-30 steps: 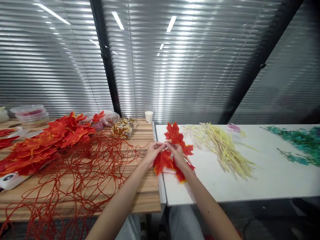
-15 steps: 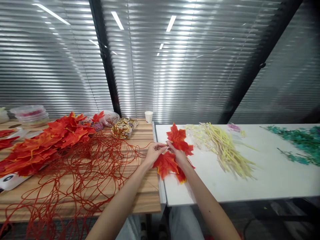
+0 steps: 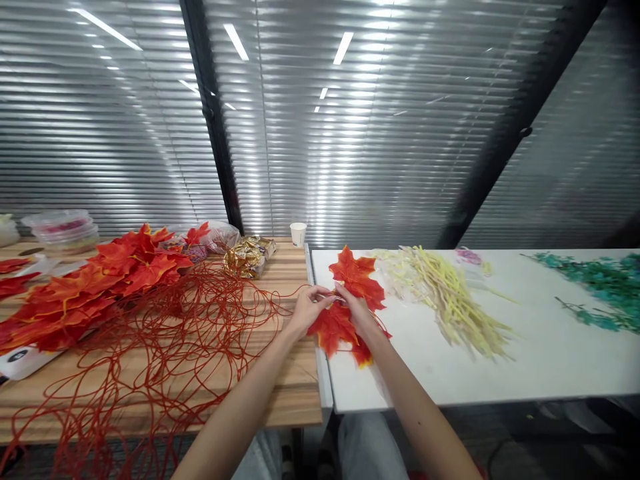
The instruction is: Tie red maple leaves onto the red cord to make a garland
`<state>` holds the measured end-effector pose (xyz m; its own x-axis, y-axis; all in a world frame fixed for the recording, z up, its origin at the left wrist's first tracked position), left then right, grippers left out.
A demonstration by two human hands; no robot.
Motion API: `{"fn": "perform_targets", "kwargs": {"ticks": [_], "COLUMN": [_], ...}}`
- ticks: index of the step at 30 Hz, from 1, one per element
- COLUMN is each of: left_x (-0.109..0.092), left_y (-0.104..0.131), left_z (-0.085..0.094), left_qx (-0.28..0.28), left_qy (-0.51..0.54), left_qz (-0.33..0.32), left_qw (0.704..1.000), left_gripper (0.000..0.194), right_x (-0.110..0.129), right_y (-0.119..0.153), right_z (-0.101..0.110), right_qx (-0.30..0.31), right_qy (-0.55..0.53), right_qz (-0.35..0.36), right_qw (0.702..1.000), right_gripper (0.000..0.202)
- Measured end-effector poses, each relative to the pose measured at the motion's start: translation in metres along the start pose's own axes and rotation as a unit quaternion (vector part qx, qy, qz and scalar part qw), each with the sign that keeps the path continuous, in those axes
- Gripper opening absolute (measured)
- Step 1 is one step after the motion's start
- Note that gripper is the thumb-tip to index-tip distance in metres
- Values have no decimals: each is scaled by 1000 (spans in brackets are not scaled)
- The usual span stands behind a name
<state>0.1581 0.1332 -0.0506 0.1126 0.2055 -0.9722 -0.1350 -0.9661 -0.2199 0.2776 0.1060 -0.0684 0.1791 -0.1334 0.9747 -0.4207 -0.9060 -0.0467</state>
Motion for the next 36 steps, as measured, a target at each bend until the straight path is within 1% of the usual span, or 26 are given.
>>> {"fn": "perform_targets", "kwargs": {"ticks": [2,4,10,14,19,24,29,34,36], "left_x": [0,0,1,4,8,7,7,7,6], "left_y": [0,1,1,0,-2,-2,-1,0,1], "left_z": [-1,-2,0,0,2,3,2,0,-2], "left_qx": [6,11,3,0,-13,-14,-13,-14,-5], "left_qy": [2,3,-5,5,5,-1,-7,0,8], "left_qz": [0,2,-3,9,4,-6,2,9,16], "left_qw": [1000,1000,1000,1000,1000,1000,1000,1000,1000], "left_gripper": [22,22,18,18,15,13,13,15,17], "right_x": [-4,-5,2,4,5,5,5,9,11], "right_y": [0,-1,2,5,6,5,5,4,5], "right_z": [-2,-3,-7,-7,-10,-11,-10,-9,-9], "right_qx": [9,12,37,48,59,56,52,30,24], "right_qy": [-18,-32,-56,-46,-28,-32,-28,0,4], "right_qz": [-44,-60,-28,-29,-21,-16,-13,11,15], "right_qw": [999,998,997,997,998,998,998,999,1000], "right_gripper": [35,33,30,32,35,32,32,35,36]}}
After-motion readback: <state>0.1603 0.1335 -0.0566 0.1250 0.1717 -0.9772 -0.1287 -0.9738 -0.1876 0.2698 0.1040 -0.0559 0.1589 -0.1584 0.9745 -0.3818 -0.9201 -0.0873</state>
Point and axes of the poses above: each hand's wrist, its own y-axis away from the middle knuckle, its own z-axis out of the back of the hand, x = y × z, the point moved 6 cm from there along -y, towards the middle knuckle, and after that the axes turned 10 degrees about -x, right-handed, at the moved point
